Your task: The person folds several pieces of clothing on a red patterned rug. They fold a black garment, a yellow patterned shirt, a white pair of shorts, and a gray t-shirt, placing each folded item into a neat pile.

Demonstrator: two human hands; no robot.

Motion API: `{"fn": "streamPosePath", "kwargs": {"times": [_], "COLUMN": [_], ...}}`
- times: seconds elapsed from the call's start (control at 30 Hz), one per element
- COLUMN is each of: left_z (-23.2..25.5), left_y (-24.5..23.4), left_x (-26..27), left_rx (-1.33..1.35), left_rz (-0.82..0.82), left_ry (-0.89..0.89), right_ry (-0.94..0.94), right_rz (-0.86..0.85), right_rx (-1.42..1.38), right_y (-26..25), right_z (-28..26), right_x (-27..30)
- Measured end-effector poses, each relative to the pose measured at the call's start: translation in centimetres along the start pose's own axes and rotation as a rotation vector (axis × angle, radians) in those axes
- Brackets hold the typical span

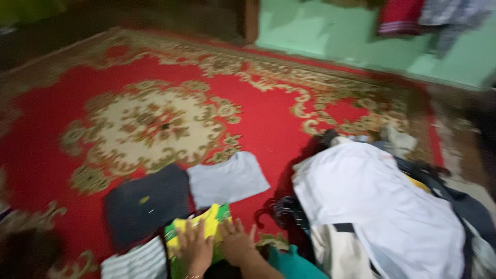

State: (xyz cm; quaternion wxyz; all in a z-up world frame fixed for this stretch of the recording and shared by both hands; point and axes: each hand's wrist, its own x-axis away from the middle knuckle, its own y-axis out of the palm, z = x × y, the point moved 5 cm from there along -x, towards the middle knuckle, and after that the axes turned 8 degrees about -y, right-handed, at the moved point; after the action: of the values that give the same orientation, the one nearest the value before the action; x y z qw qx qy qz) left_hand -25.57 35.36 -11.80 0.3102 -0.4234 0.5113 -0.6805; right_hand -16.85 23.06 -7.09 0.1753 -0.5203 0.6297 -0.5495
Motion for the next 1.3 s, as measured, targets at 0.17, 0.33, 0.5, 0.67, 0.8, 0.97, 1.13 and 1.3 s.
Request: {"fn": "streamPosePath", "kwargs": {"times": [0.17, 0.33, 0.5, 0.67, 0.8, 0.97, 1.13, 1.3], "left_z": [1.9, 9.4, 21.3, 33.1, 40.7, 45.9, 46.9, 47.1], "left_y": [0.8, 0.3, -3.0, -3.8, -2.3, 0.3, 2.2, 4.5], "left_x": [-1.8, -0.2, 6.4, 13.9, 18.9, 22.3, 23.5, 22.2], "left_rx": [-0.062, 0.22, 0.405, 0.291, 0.249, 0.203, 0.05, -0.13], "left_rz": [0.136, 0.189, 0.249, -0.069, -0.168, -0.175, -0.256, -0.324], "left_ry": [-0.008, 0.251, 0.613, 0.739, 0.843, 0.952, 0.867, 0.854], "right_ry": [0.126, 0.147, 0.038, 0.271, 0.428, 0.747, 0.951, 1.139], "right_rz": [0.162, 0.632, 0.944, 0.94, 0.978, 0.99, 1.057, 0.863], "right_rx": [-0.424, -0.507, -0.485, -0.412, -0.33, -0.186, 0.082, -0.06], "right_y": [-3.8, -8.5, -11.8, -13.0, -12.8, -11.5, -11.5, -12.3], "right_z": [1.0, 7.2, 18.5, 30.6, 39.5, 50.7, 56.7, 57.7], "right_x": [1.5, 4.3, 10.9, 18.6, 23.8, 28.2, 30.8, 32.0]}}
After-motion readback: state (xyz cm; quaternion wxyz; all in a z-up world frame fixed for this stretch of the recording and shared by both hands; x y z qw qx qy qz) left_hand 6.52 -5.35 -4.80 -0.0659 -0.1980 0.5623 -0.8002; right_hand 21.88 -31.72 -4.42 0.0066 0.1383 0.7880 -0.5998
